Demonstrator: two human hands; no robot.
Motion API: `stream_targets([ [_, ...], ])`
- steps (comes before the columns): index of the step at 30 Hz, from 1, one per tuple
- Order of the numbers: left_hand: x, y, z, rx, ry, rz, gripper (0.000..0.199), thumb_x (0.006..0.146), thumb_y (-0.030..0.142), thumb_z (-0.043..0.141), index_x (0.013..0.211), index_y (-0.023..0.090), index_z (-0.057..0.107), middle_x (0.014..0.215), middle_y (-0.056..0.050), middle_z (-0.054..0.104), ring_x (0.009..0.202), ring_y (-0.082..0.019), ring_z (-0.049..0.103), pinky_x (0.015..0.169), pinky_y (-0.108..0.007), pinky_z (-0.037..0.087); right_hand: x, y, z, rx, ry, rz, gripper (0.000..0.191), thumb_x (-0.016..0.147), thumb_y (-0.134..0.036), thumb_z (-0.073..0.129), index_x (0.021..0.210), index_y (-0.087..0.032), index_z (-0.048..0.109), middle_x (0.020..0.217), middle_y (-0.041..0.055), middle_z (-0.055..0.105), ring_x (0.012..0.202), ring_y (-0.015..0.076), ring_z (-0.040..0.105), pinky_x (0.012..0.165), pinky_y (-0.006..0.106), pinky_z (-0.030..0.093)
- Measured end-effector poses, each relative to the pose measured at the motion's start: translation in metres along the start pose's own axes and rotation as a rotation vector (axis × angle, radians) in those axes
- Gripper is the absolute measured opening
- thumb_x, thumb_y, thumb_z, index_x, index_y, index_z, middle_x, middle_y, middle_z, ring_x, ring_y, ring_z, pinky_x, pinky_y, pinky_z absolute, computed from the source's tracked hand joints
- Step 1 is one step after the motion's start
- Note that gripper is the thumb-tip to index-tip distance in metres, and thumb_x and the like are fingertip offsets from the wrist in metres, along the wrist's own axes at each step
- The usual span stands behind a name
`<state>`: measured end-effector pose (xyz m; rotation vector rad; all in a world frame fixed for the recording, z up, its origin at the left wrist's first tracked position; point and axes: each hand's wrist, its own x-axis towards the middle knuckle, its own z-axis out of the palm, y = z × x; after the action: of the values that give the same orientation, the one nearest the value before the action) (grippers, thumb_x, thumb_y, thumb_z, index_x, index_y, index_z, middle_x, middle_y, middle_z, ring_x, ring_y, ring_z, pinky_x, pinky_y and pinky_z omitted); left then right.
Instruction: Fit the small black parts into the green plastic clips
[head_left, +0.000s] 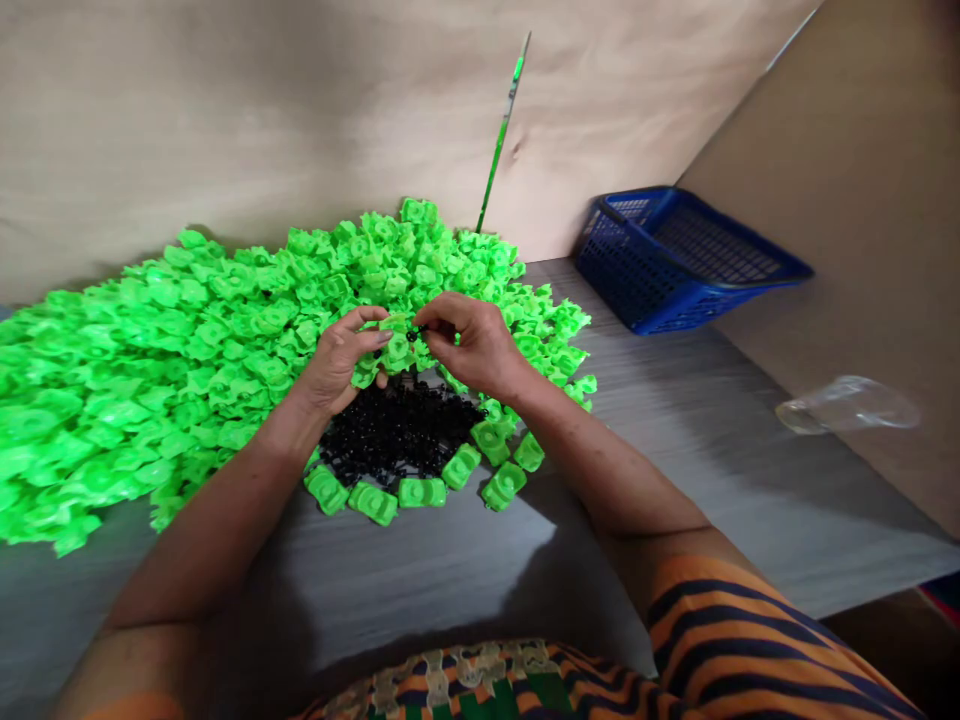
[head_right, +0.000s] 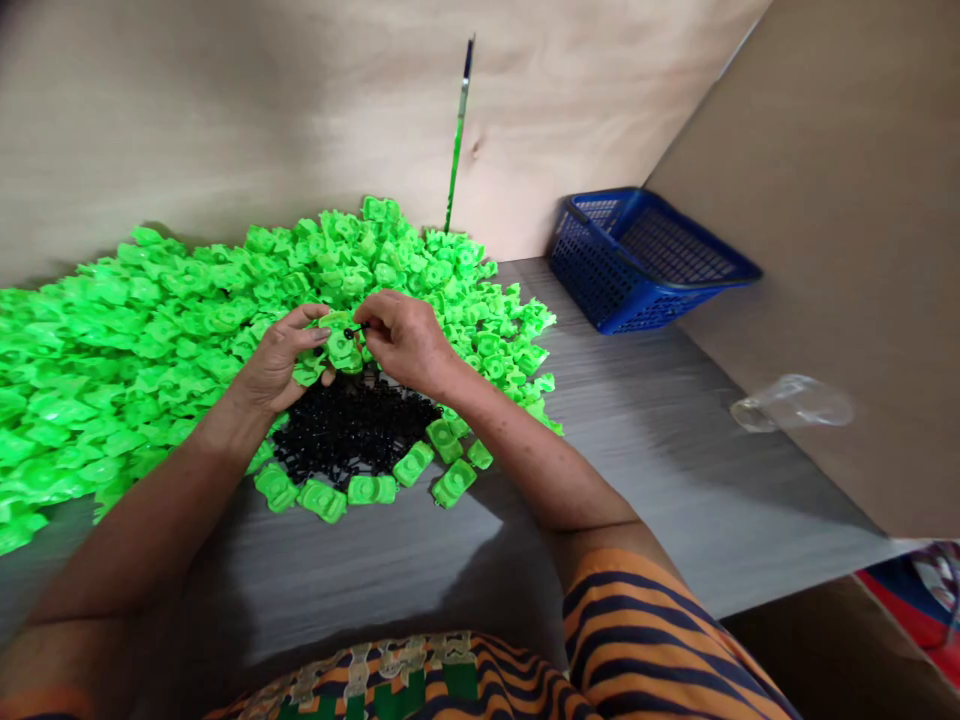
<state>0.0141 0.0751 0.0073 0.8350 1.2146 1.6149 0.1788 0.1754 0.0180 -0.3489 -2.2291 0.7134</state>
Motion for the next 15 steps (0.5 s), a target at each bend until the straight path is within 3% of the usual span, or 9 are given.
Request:
stream_targets([
  [5, -0.001, -0.003, 0.003, -0.022, 0.025, 0.031, 0.05, 0.061, 0.037, 0.091, 0.102, 0.02, 0.07, 0.079, 0.001, 0.068, 0.059, -0.013, 0.062, 0.037, -0.019, 0.044, -0.004, -0.007, 0.006, 0.04, 0.104, 0.019, 0.019, 0.08, -0.006, 0.051, 0.089, -0.021, 0.057, 0.072, -0.0049, 0.046, 0.066, 0.0115, 0.044, 0.064, 0.026, 0.037],
  [8, -0.002, -0.005, 0.004, -0.033, 0.013, 0.018, 0.051, 0.063, 0.037, 0.091, 0.106, 0.019, 0.073, 0.079, 0.0, 0.07, 0.057, -0.012, 0.061, 0.037, -0.02, 0.047, -0.004, -0.009, 0.009, -0.008, 0.128, -0.008, 0.016, 0.08, -0.006, 0.049, 0.081, -0.022, 0.052, 0.075, -0.0021, 0.051, 0.07, 0.0129, 0.047, 0.068, 0.027, 0.04],
  [15, -0.007, -0.004, 0.01, -0.069, -0.022, -0.022, 0.053, 0.064, 0.032, 0.089, 0.112, 0.017, 0.075, 0.079, 0.0, 0.073, 0.051, -0.014, 0.062, 0.034, -0.023, 0.047, -0.005, -0.001, 0.015, -0.108, 0.13, -0.087, 0.017, 0.087, -0.007, 0.047, 0.089, -0.02, 0.057, 0.085, 0.0019, 0.057, 0.077, 0.015, 0.052, 0.074, 0.028, 0.043],
])
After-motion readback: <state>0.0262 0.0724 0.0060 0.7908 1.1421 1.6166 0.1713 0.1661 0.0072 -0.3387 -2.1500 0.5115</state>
